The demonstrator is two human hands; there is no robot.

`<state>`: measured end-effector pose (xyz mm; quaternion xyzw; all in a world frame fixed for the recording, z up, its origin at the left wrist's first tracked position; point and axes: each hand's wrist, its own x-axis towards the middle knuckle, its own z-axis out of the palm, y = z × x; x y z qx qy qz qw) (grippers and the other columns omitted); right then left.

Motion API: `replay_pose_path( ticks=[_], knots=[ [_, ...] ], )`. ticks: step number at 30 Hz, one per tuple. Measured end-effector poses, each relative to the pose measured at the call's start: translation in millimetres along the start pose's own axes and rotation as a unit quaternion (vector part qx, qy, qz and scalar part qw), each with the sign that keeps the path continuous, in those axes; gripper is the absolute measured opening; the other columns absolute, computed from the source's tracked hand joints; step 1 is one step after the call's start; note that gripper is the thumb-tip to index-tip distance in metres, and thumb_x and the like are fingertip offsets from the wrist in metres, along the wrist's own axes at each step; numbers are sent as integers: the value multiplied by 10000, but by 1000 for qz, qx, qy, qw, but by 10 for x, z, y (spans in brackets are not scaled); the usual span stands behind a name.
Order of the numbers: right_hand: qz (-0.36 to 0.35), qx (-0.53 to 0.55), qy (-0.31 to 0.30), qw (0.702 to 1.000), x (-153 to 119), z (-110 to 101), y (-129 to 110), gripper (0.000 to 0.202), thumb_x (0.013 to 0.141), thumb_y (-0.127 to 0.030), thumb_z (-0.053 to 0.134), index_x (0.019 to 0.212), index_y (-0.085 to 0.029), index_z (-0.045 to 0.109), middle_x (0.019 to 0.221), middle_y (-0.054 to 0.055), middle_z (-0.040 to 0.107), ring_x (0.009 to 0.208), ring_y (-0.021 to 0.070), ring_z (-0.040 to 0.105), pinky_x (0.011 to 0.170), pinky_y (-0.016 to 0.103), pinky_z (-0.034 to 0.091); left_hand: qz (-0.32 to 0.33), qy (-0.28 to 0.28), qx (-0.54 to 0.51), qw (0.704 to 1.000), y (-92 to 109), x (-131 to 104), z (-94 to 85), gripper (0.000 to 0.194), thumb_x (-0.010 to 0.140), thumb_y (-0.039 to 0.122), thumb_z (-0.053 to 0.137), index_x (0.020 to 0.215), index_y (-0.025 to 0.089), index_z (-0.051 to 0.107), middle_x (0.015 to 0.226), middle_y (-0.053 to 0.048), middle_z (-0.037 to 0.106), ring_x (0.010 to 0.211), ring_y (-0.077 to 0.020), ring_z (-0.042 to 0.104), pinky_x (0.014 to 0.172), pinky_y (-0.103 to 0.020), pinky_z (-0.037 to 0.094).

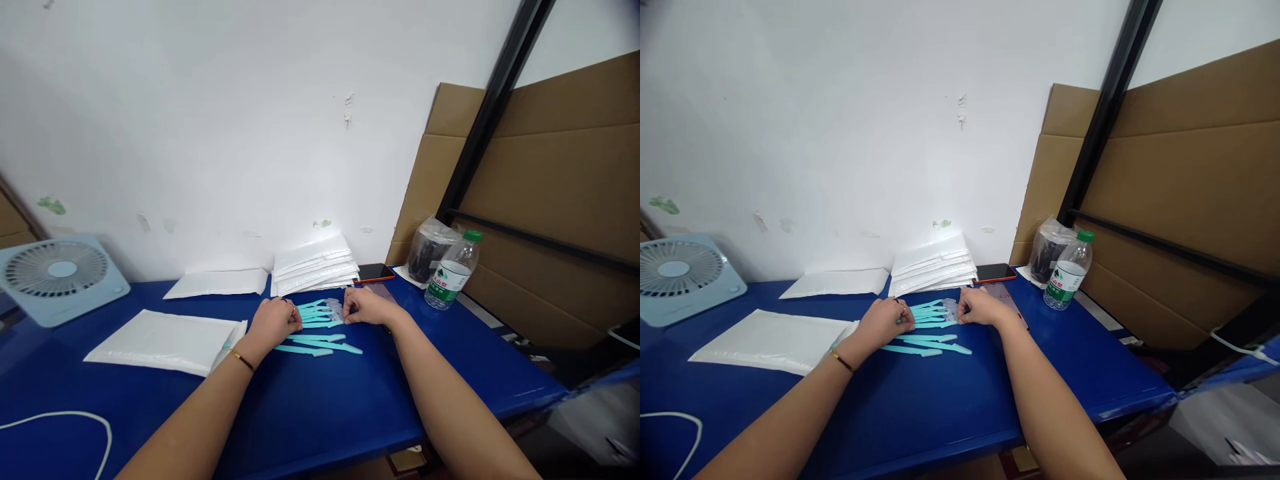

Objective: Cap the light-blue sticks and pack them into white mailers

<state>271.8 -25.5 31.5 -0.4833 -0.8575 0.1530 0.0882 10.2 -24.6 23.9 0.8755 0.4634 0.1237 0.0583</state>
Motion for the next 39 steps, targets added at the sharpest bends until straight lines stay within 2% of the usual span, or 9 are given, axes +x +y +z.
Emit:
replay_pose_path(
  ticks=[4,8,11,17,21,26,30,33,39],
  knots=[
    [-12,16,42,999,-46,-45,-62,203,674,-365,664,797,-203,679,871,22,545,767,146,494,761,281,323,-24,-7,-40,999,-53,-28,-64,199,690,411,569,752,255,675,770,2,635,754,-164,549,647,-247,344],
    [-72,32,-13,997,-52,-24,-263,252,646,-423,682,774,-207,690,868,20,538,751,142,490,749,275,320,25,-61,-84,994,-58,-38,-67,235,657,464,594,738,265,689,773,11,633,679,-135,547,583,-220,346],
    [-87,8,-28,996,-18,31,-353,205,648,-394,693,722,-203,688,832,8,547,747,140,500,789,300,285,26,-81,-69,994,-77,-19,-19,195,637,436,623,702,264,689,720,23,645,636,-127,543,561,-219,330],
    [-25,-38,24,999,-27,10,-189,125,691,-315,660,718,-196,690,842,29,556,751,149,496,777,306,273,-27,-34,-15,999,-131,0,-22,137,667,377,609,676,258,675,693,26,654,649,-144,556,587,-242,323],
    [-9,-26,44,999,-86,-60,-134,193,691,-391,643,756,-215,688,873,23,553,771,158,488,780,297,282,-15,-10,-46,999,-58,-25,-51,238,689,447,580,787,251,671,770,6,643,700,-146,565,612,-234,353],
    [-31,-43,-18,998,-74,-18,-264,215,599,-406,711,712,-224,694,812,11,541,721,155,479,745,290,288,42,-17,-36,998,109,-33,0,190,697,411,599,784,261,675,742,11,638,691,-149,559,626,-241,334],
    [-30,-60,-1,998,-39,21,-286,95,672,-298,666,695,-209,688,807,16,546,714,145,487,761,289,284,1,-31,-21,999,143,-24,3,146,695,354,599,651,228,657,675,4,649,642,-151,555,596,-248,305],
    [-10,-61,20,998,-39,16,-247,65,704,-230,628,697,-189,678,812,29,559,735,148,503,786,299,279,-39,-34,-17,998,109,-20,-15,148,678,352,607,631,218,650,654,-1,654,623,-151,556,574,-246,299],
    [-16,-30,48,998,-11,80,-311,167,667,-336,672,752,-192,658,875,30,541,763,159,490,784,306,298,-54,-32,-35,997,61,-16,25,160,659,381,612,649,227,652,664,3,656,623,-151,557,561,-241,310]
  ],
)
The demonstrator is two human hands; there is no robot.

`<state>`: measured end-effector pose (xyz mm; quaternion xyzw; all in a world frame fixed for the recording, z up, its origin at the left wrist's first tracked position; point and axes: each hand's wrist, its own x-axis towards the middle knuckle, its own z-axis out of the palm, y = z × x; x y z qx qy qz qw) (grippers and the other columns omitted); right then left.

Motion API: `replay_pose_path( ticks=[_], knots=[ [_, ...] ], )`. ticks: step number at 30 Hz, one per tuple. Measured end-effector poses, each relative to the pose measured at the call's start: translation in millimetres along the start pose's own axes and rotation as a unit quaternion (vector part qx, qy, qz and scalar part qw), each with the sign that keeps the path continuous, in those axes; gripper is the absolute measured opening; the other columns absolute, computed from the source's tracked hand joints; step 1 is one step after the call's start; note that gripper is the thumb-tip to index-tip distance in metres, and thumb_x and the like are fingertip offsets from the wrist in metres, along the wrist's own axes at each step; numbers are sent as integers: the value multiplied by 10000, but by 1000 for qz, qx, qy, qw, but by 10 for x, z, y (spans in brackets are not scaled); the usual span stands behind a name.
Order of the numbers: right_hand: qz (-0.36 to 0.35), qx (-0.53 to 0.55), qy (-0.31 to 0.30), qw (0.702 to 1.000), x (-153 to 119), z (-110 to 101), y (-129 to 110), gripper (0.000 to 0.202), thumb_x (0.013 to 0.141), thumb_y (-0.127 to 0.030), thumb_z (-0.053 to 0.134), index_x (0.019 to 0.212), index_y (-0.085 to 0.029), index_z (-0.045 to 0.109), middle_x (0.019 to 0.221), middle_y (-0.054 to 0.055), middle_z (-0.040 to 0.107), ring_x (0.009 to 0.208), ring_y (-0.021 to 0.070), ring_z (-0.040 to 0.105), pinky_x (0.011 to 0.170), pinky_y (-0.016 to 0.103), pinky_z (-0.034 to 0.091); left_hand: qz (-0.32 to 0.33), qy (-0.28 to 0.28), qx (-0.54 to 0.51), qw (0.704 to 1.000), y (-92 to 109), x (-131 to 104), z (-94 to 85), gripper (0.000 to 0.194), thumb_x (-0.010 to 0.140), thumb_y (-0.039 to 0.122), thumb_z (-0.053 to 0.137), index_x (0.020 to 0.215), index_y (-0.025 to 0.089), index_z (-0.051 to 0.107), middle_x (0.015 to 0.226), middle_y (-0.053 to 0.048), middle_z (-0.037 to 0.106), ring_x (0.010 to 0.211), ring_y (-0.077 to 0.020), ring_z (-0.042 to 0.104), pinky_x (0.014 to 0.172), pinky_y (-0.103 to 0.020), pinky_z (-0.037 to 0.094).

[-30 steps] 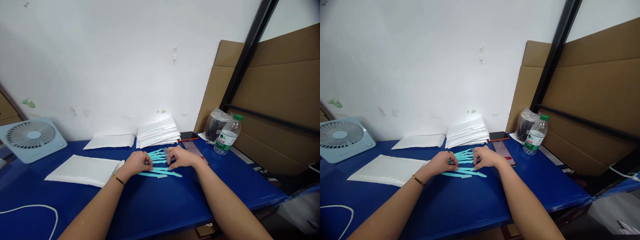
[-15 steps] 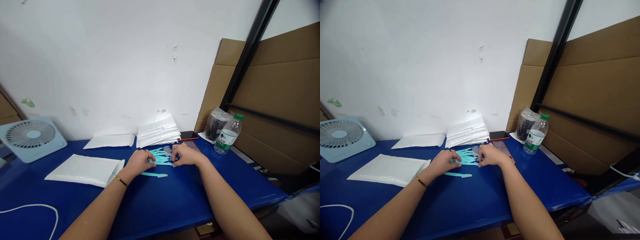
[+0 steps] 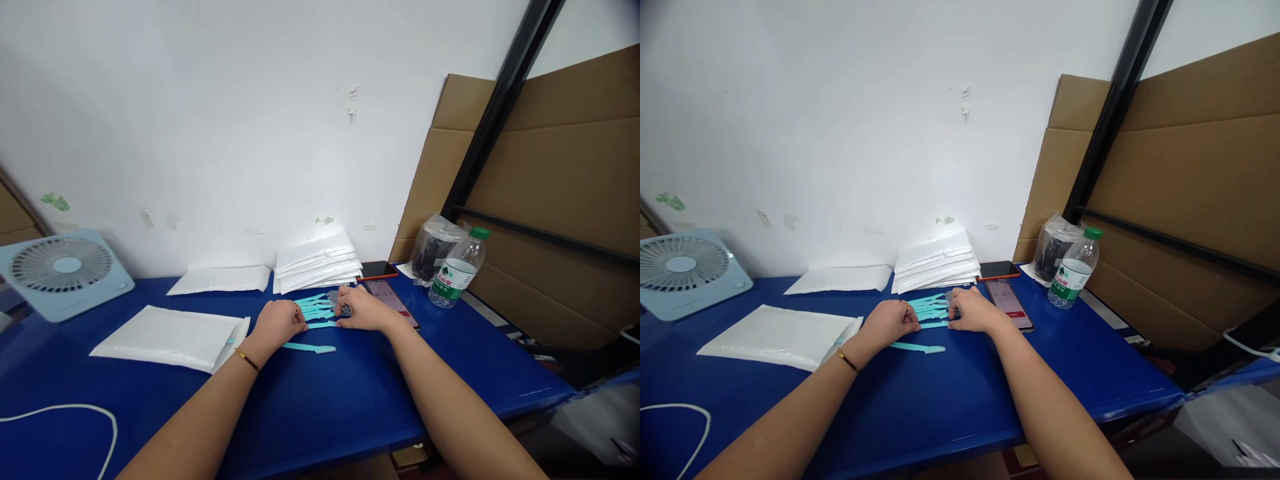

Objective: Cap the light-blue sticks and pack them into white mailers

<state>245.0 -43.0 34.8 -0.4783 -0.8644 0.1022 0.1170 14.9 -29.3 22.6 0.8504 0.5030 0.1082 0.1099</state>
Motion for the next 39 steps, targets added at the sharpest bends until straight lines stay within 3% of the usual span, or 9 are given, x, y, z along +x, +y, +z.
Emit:
replay_pose_path(
  ticks=[5,11,15,18,21,27,33,37,39],
  knots=[
    [-4,7,-18,1000,35,64,-8,112,709,-301,644,707,-190,648,850,21,527,768,149,483,783,300,303,-2,4,-7,1000,-21,-1,25,166,653,385,611,644,223,644,660,8,651,617,-144,554,544,-237,307],
    [55,-10,-6,998,-19,-27,132,88,715,-247,624,731,-166,655,893,62,531,798,174,472,727,276,323,-12,11,-3,1000,-68,12,9,150,662,366,607,624,224,638,646,16,648,607,-139,551,547,-241,306],
    [29,15,25,999,-50,-69,-3,143,743,-306,601,772,-178,658,889,48,528,790,161,476,734,279,324,-7,27,-25,999,-82,-33,-89,203,662,421,603,700,228,653,706,14,658,637,-136,558,546,-230,316],
    [-46,41,-16,998,-47,-20,-205,244,693,-433,638,753,-197,661,861,23,524,773,153,478,771,301,314,18,-75,-68,995,-106,-93,-161,313,573,492,656,737,226,669,706,21,656,592,-121,554,488,-209,310],
    [-85,32,-59,994,-23,66,-331,257,638,-439,687,710,-194,655,823,6,521,747,145,478,809,332,291,43,-152,-72,985,-110,-117,-147,291,531,460,690,697,221,683,632,26,643,541,-110,535,459,-203,298],
    [-63,-21,-37,997,-8,76,-219,95,716,-277,644,695,-184,648,823,17,515,758,146,485,766,311,295,38,-69,-55,995,-5,-56,-17,179,610,380,656,674,215,678,645,17,654,578,-115,543,492,-206,307],
    [-41,-11,-31,999,-31,25,-58,52,727,-236,615,720,-190,638,879,21,518,785,152,490,754,290,322,33,-54,-35,997,-7,-34,8,162,631,365,646,681,214,676,658,10,658,595,-126,556,506,-214,317],
    [-8,32,-39,999,-35,17,127,70,721,-243,608,730,-185,647,842,28,520,745,147,499,679,250,358,36,-61,-28,997,-128,-56,-117,213,642,392,633,742,209,678,729,-8,666,644,-145,571,551,-221,361],
    [8,44,-20,999,-30,15,186,88,703,-256,623,747,-187,656,849,31,520,741,147,504,655,242,368,37,-69,-48,996,-269,-122,-279,421,592,453,661,946,226,650,907,-24,662,766,-174,587,633,-228,407]
  ],
)
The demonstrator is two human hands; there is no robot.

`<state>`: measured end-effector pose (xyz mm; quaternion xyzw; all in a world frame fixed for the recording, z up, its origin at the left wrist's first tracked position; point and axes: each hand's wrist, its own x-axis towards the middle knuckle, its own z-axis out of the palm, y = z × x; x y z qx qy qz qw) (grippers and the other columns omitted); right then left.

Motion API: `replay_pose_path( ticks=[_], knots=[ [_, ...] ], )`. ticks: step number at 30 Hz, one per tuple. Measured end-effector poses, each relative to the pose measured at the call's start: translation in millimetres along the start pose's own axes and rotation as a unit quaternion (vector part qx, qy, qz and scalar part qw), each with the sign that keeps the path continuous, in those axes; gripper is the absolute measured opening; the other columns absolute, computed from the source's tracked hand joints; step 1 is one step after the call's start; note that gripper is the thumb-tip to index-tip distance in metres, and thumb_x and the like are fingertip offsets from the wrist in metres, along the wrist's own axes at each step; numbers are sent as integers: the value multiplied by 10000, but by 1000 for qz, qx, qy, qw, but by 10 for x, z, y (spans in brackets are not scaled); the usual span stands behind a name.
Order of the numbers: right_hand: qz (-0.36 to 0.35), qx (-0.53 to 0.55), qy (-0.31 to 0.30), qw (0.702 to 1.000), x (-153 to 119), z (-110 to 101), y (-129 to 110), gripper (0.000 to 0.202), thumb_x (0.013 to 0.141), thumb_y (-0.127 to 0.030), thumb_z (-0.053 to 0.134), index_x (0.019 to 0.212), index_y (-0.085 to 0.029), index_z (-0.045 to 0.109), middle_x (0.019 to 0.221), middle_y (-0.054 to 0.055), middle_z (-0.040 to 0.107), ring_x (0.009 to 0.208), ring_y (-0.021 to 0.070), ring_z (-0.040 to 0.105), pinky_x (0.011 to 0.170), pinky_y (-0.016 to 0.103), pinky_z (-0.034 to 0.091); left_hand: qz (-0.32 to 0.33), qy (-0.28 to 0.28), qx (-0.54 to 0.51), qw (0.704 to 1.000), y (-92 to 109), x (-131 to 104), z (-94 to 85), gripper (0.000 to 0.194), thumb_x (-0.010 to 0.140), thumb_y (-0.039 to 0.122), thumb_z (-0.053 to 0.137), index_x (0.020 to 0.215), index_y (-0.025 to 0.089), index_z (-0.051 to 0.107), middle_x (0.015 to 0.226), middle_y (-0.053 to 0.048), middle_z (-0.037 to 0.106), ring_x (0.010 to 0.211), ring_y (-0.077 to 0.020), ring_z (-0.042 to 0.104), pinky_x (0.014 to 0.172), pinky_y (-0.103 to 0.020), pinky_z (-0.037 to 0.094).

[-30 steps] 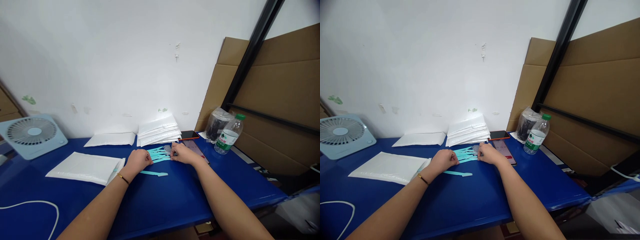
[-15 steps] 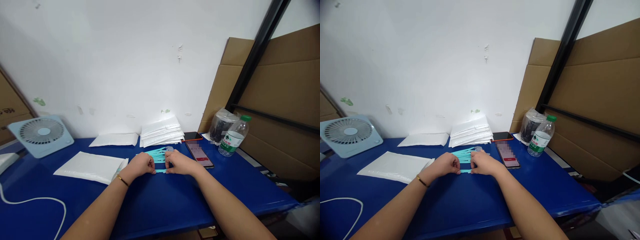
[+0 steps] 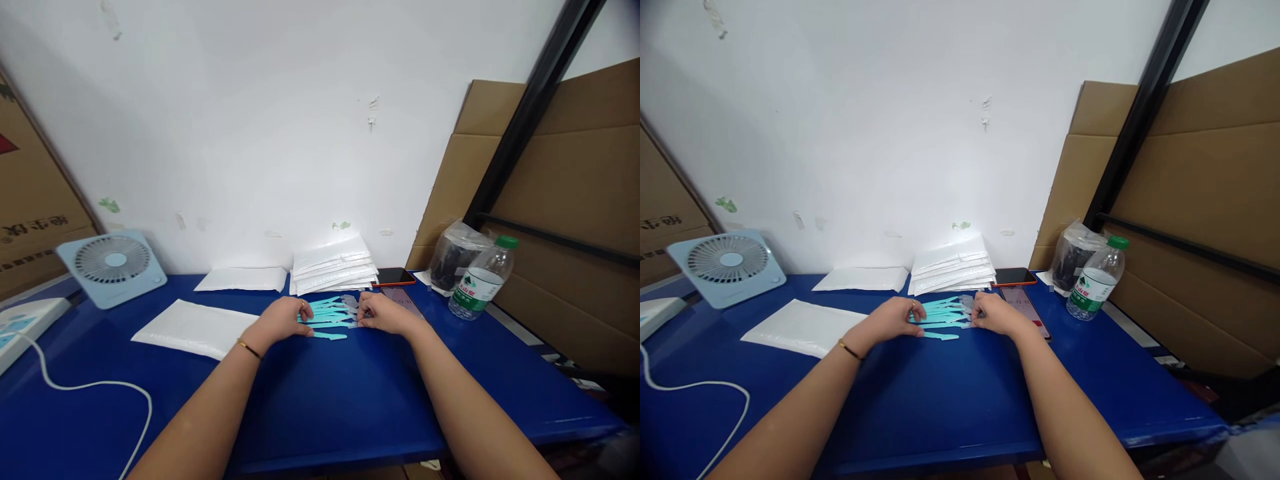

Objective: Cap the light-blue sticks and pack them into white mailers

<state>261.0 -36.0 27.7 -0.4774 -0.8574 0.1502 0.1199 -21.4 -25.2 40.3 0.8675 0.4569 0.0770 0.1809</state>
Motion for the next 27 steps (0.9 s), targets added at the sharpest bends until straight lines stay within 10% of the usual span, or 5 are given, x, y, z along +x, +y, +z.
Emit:
replay_pose_path(
  ticks=[4,11,21,27],
  knots=[
    [-4,0,77,997,21,9,-59,96,731,-259,589,752,-191,653,842,33,521,752,150,506,674,252,379,-88,-1,56,994,-392,-319,-396,1009,366,442,765,1290,284,391,1324,-60,425,1208,-305,350,910,-348,363],
    [-56,11,165,985,55,100,-285,129,794,-264,524,793,-203,638,851,34,507,765,151,498,769,321,390,-305,-104,-10,947,-875,-538,-573,584,392,237,692,970,249,611,1056,-44,600,933,-280,541,670,-311,433],
    [-137,64,200,968,382,349,-1297,112,782,-323,581,851,-277,655,1105,31,471,1083,200,403,905,372,298,-97,-42,-120,987,-657,-510,-580,264,551,344,614,728,188,496,669,51,487,637,-121,448,586,-210,338],
    [-82,10,179,980,544,572,-1378,175,678,-383,673,790,-249,658,1234,44,422,1136,246,332,887,414,232,-12,-40,-173,984,-450,-526,-634,283,630,406,583,755,191,446,711,40,477,676,-122,456,606,-201,366]
  ],
)
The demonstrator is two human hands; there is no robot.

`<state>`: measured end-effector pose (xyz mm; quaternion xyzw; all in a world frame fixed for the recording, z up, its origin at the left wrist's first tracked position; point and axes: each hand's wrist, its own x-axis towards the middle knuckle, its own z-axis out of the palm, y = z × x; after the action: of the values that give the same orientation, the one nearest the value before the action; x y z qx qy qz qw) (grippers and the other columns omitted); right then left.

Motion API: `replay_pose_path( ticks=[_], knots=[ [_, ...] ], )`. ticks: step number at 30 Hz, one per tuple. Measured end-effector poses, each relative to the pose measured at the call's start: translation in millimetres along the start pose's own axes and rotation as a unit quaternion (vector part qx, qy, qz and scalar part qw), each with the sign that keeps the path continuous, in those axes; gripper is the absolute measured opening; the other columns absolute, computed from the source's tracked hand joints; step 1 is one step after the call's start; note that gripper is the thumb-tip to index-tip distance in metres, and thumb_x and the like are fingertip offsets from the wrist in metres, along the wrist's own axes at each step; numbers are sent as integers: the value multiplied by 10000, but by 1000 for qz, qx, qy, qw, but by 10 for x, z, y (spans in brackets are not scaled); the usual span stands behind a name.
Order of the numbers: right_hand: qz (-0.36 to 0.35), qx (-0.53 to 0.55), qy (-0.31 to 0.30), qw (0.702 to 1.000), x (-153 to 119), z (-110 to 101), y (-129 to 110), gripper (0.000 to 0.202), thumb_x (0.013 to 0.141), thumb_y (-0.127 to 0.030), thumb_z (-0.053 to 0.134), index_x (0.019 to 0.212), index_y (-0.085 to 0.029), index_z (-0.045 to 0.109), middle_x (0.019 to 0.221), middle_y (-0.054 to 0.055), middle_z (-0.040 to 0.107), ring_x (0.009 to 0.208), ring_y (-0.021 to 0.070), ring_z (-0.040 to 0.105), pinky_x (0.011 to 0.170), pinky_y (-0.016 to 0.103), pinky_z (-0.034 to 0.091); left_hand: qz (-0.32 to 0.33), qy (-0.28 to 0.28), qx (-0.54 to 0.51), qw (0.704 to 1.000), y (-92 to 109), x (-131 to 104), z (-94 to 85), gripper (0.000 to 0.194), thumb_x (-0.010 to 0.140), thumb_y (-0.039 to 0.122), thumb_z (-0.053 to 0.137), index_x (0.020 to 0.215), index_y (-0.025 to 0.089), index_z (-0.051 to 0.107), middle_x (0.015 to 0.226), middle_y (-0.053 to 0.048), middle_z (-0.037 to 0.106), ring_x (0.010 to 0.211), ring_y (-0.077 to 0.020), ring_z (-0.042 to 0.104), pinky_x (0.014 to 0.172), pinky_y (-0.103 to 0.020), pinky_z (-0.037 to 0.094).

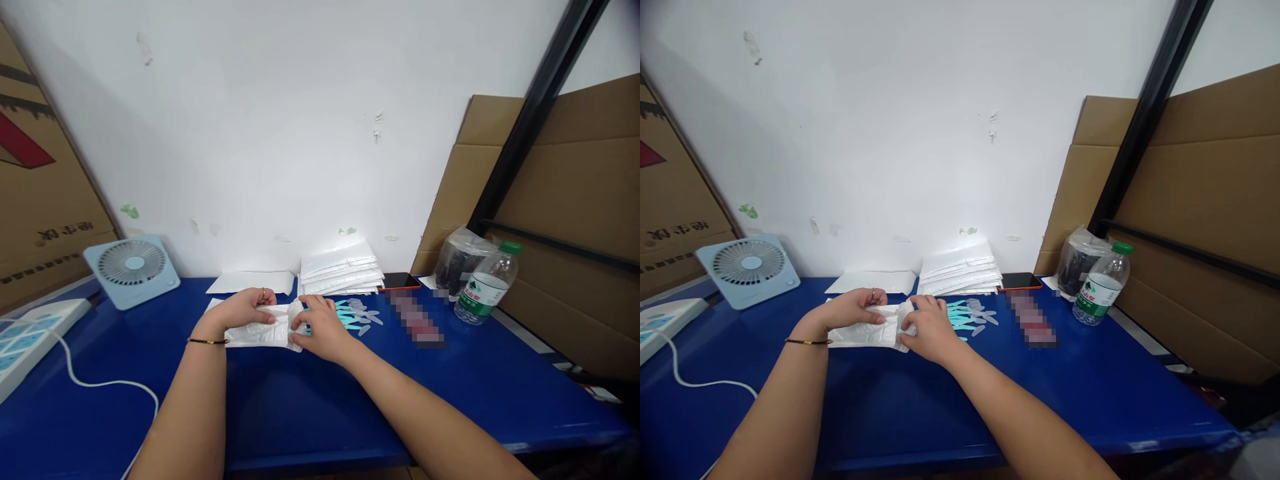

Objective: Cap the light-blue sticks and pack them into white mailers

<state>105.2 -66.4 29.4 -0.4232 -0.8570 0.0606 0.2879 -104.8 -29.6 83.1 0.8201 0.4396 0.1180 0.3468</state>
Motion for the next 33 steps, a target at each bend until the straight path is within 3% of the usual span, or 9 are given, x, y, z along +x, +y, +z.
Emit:
replay_pose_path(
  ticks=[7,10,13,16,20,23,26,31,33],
  knots=[
    [78,45,-29,996,8,34,66,69,684,-302,649,675,-235,660,1050,34,501,1032,227,417,853,396,255,-28,11,47,998,-114,37,5,272,613,386,573,781,189,491,752,26,537,718,-146,505,635,-222,387],
    [139,57,-13,989,-40,-154,225,100,686,-314,637,659,-220,661,1078,31,503,1020,227,444,879,400,257,-115,40,123,985,-264,36,-31,319,570,341,591,847,191,539,831,0,586,769,-180,538,663,-250,394],
    [205,69,-15,976,-116,-398,463,155,673,-362,632,660,-213,671,1046,44,522,978,235,480,831,364,325,-155,101,177,967,-255,73,6,578,536,370,645,1081,222,521,1070,-48,581,948,-249,531,768,-307,397],
    [206,94,-14,974,-179,-550,653,180,682,-373,612,677,-204,673,1056,42,528,959,231,502,772,316,377,-59,142,158,975,-48,194,175,601,661,503,562,1196,244,475,1195,-49,532,1067,-244,484,860,-310,369],
    [197,132,-1,972,-218,-606,769,231,689,-400,600,748,-188,669,1085,39,532,870,194,531,716,282,408,72,95,112,987,242,395,466,412,821,496,365,1030,225,595,1029,-27,618,902,-175,554,764,-235,397],
    [190,146,5,971,-258,-688,870,238,678,-400,611,727,-174,666,1069,47,545,868,190,535,723,275,415,55,95,129,986,277,487,577,408,842,477,326,880,200,624,833,-28,644,730,-165,560,642,-238,388],
    [184,141,18,972,-347,-828,1050,208,665,-370,626,680,-168,672,979,55,585,907,205,536,772,283,409,48,108,139,983,229,522,608,391,831,468,356,829,195,635,861,-36,645,768,-175,560,659,-242,386],
    [183,149,-116,965,-495,-907,1319,219,620,-366,659,716,-175,706,793,33,625,731,166,571,673,256,430,52,33,132,989,312,525,750,340,776,472,457,821,204,661,843,-28,652,761,-168,574,659,-233,402],
    [192,111,-118,968,-505,-856,1359,224,633,-378,648,725,-183,707,786,29,632,712,156,567,652,247,426,56,43,149,986,378,537,854,364,776,490,460,921,217,651,912,-37,648,832,-184,574,710,-248,411]
  ],
)
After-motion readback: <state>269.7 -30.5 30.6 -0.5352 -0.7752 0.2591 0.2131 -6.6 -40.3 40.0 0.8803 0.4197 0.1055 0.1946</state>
